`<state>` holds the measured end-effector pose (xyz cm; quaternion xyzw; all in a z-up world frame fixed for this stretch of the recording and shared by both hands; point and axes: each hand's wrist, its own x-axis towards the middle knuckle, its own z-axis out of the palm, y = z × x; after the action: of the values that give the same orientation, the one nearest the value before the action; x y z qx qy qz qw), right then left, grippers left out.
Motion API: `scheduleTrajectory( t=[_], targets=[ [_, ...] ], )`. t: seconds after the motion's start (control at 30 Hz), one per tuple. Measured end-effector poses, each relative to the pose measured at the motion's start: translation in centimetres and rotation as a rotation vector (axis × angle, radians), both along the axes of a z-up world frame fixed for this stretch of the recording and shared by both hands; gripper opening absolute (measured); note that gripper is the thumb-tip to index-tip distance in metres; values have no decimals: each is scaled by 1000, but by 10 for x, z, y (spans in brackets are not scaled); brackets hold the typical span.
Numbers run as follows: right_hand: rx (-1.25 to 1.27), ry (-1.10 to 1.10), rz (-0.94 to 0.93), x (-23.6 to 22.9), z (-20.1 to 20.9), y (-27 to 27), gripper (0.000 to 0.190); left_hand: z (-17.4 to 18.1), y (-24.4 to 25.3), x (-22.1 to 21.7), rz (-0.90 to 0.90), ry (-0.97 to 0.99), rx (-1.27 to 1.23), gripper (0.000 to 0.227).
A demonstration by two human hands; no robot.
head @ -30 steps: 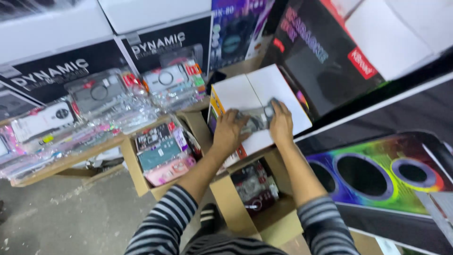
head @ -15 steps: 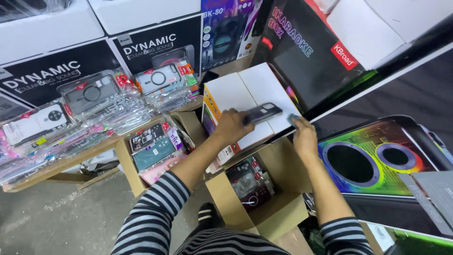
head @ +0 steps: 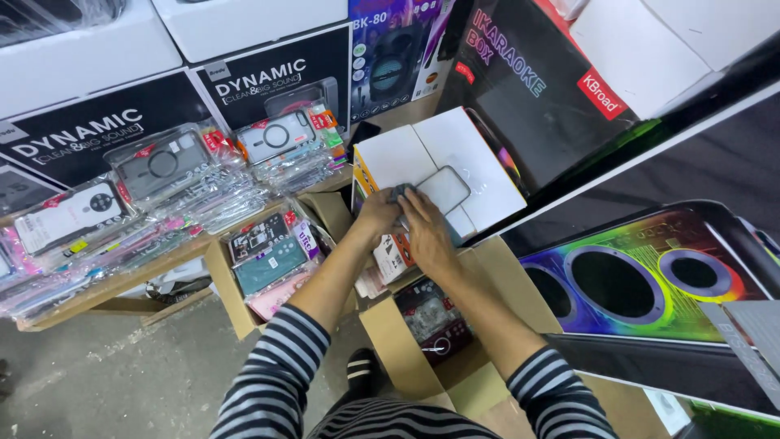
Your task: Sorting and packing various phone cases and electronic accessories into boxes.
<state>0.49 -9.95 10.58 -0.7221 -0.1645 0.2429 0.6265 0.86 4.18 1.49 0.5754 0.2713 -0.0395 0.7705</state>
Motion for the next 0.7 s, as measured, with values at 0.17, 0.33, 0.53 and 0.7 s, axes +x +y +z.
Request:
scheduleTrajectory(
  t=[0.17,0.33,0.53,0.7],
  targets=[
    [-615,-1137,60,91,-75,-25,46,-22,1,7,-5,-118,44,45],
    [-713,-873,-19,148,-98,-57,48,-18,-13,4,48,-87,59,43],
    [-959,-1012,-101,149,-123,-102,43,1,-18,0,50,-54,91,42],
    [-1041,-972,-247,159,-128,-115,42,18,-22,-11,99,-42,-22,47]
  ],
)
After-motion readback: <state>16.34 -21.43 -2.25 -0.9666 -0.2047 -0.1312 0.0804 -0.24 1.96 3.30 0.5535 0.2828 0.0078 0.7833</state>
